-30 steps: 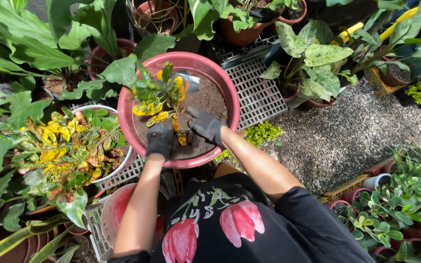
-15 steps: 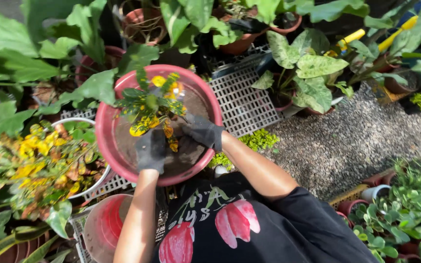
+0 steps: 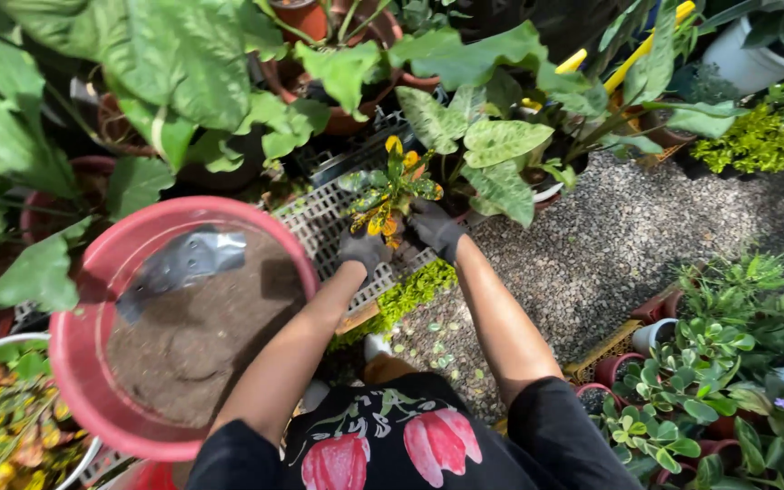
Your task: The person removes a plant from a small pot and places it into a larger red basin filled with soil. They use their gloved hands to spread the soil around the plant's roots and press it down to secure the plant in place.
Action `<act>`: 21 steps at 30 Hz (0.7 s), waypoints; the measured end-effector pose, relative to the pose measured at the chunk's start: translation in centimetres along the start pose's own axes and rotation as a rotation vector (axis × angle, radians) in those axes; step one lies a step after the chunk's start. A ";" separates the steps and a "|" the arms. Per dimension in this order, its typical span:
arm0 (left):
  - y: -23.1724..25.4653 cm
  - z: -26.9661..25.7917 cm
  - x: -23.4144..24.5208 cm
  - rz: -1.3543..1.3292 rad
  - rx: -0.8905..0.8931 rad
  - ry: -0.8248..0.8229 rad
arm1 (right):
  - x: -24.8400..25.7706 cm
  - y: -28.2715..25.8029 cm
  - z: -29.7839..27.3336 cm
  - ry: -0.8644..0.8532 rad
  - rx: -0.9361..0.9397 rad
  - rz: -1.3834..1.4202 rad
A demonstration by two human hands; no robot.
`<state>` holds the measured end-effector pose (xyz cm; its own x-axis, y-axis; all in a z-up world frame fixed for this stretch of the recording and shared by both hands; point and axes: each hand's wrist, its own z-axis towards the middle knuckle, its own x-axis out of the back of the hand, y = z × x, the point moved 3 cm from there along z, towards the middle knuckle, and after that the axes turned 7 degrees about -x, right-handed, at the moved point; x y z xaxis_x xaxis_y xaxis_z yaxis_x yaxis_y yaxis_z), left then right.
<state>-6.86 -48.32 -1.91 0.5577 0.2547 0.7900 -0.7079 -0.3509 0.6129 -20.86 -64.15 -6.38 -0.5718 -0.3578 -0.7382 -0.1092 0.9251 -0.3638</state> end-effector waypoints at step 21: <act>-17.1 19.3 -24.4 0.751 -0.023 -0.670 | 10.6 -6.2 16.3 0.345 0.475 -1.418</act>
<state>0.00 -65.92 -31.94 0.0876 -0.5869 0.8049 -0.9806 -0.1931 -0.0341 -13.00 -75.73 -21.20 -0.3871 -0.7742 0.5008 -0.4867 -0.2897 -0.8241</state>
